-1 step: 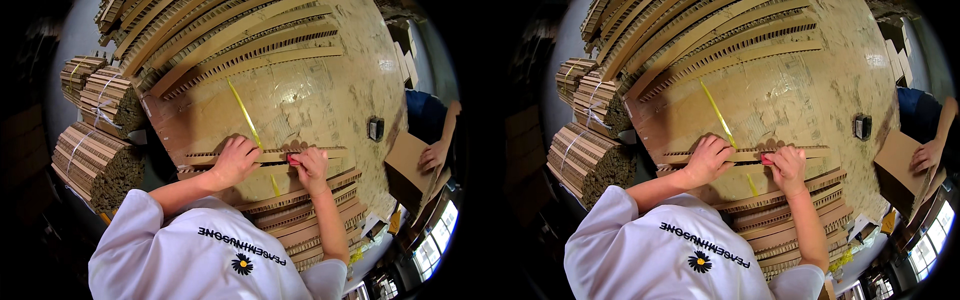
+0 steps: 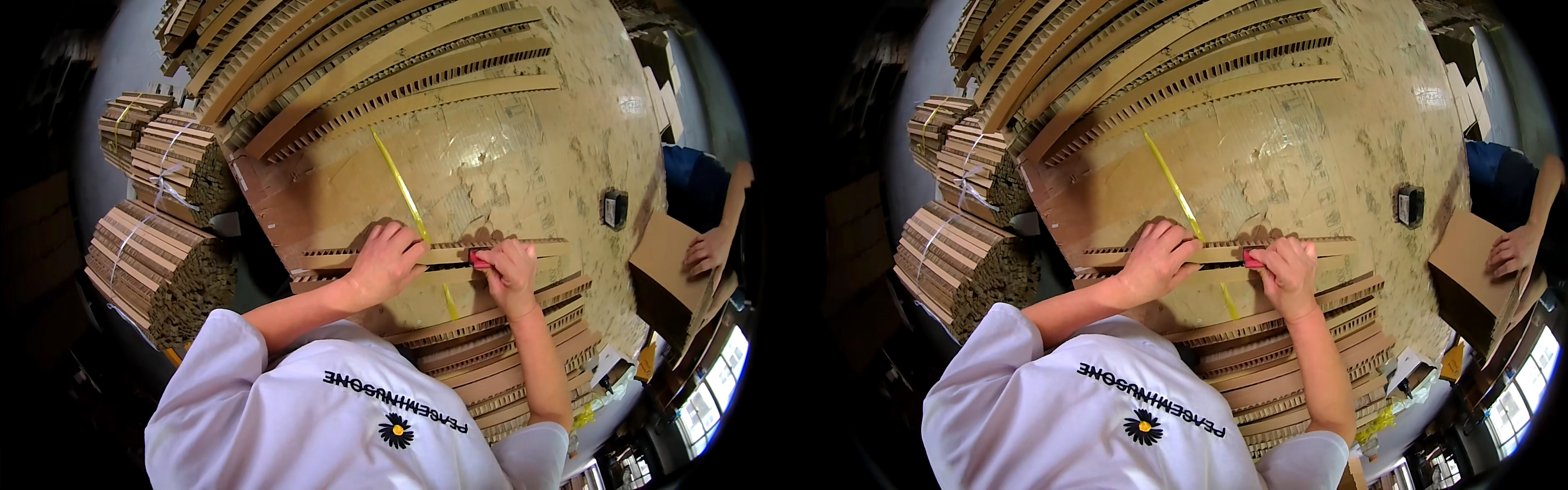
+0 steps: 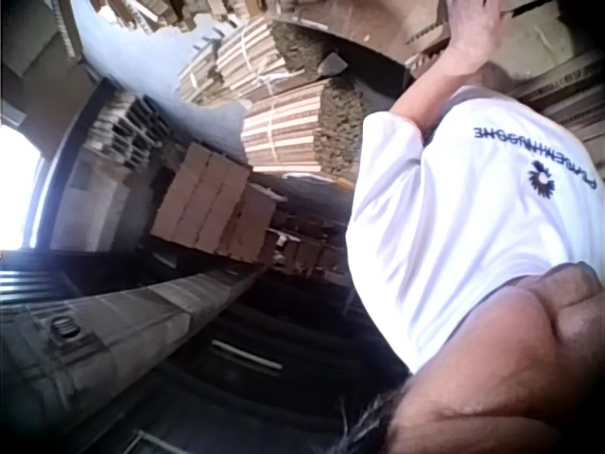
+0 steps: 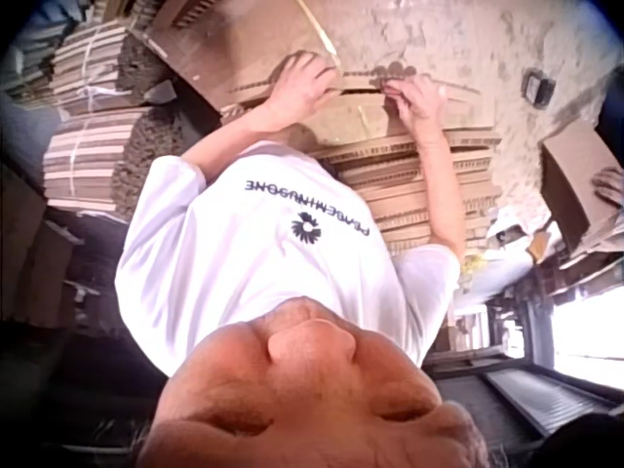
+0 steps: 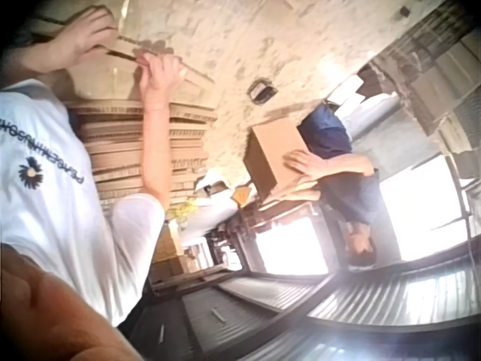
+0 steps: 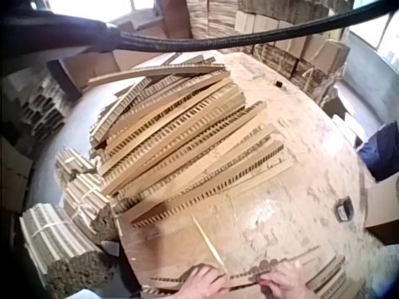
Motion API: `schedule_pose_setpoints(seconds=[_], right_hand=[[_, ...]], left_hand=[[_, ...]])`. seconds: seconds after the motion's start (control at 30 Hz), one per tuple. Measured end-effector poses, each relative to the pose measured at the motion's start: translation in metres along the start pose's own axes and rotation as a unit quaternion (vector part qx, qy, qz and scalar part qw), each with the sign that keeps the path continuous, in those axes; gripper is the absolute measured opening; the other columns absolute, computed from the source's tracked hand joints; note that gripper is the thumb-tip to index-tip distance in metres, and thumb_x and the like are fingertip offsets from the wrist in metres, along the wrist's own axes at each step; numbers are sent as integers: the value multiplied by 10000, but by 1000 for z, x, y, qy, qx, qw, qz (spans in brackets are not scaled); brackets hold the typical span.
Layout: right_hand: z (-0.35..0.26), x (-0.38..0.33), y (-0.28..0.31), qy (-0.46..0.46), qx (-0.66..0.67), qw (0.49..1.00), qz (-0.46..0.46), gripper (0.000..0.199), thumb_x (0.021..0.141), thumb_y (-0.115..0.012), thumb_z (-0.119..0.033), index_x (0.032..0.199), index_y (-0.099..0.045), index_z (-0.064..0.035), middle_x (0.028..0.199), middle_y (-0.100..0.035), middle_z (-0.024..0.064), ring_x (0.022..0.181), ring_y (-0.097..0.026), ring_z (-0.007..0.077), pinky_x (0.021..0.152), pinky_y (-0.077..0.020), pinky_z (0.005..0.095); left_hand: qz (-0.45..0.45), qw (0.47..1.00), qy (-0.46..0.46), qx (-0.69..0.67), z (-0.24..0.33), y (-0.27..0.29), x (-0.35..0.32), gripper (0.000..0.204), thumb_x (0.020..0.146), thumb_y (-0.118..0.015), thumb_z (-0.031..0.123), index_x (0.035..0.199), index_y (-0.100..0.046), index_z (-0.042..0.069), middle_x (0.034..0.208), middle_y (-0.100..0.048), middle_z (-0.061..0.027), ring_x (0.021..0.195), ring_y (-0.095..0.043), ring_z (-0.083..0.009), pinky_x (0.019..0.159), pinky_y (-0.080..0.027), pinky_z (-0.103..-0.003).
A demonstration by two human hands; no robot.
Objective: The person marks multiple thin wooden slats on a workbench using a red marker. They pick up each slat, draw a line along its length, and place it back on the table. The process is repeated for several pieces.
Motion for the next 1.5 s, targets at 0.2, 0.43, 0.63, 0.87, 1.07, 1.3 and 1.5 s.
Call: schedule_pose_setpoints(seconds=[0.2,0.43,0.63,0.87,1.07,1.3,1.5], right_hand=[[-3,2,0,-12,-3,1000,0,274,730,-821,-50,957,-742,-180,793,-576,-4,795,-596,224,737,-364,386],[8,-23,29,-168,218,956,96,219,826,-792,23,1018,-777,-82,880,-668,53,801,-635,214,749,-483,324],[14,-62,28,-224,205,943,134,182,860,-806,58,1011,-786,-42,868,-663,37,798,-612,136,723,-490,273],[11,-56,7,-151,149,974,73,252,762,-869,-1,985,-786,-84,782,-583,51,726,-581,228,633,-458,346],[7,-48,8,-91,98,991,33,264,735,-889,-54,967,-777,-114,781,-569,38,733,-572,252,654,-460,377],[2,-45,5,-72,63,995,24,270,720,-895,-79,956,-774,-125,794,-577,33,754,-580,250,675,-459,384],[-2,-37,10,-59,41,997,20,278,704,-895,-69,947,-779,-140,799,-590,23,757,-596,246,669,-451,378]], left_hand=[[-5,1000,-22,18,2,0,2,420,788,-846,148,1155,-653,78,1113,-610,-101,1058,-582,-339,934,-469,-476],[-10,977,-32,209,-31,49,30,415,763,-826,100,1147,-678,48,1082,-625,-169,1024,-620,-372,904,-518,-488],[260,939,-60,215,2,169,71,425,808,-824,63,1209,-683,75,1178,-690,-134,1132,-629,-340,963,-520,-443],[-18,999,-38,13,28,8,-18,575,747,-888,191,1240,-636,38,1240,-618,-142,1137,-587,-357,935,-476,-467],[-19,1000,-7,17,22,-13,-30,566,757,-866,157,1258,-628,45,1216,-622,-119,1122,-582,-353,929,-472,-468],[-7,1000,-9,29,21,-14,-31,516,759,-842,125,1232,-646,61,1204,-630,-103,1120,-580,-336,935,-471,-464],[-3,999,-2,35,19,-17,-33,497,761,-830,114,1224,-654,76,1201,-634,-94,1123,-582,-331,938,-472,-459]])
Point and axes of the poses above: each hand's wrist, its own x-axis towards the middle knuckle, its own y-axis out of the back of the hand, z = x × y, the point moved 7 cm from there along x, towards the middle knuckle
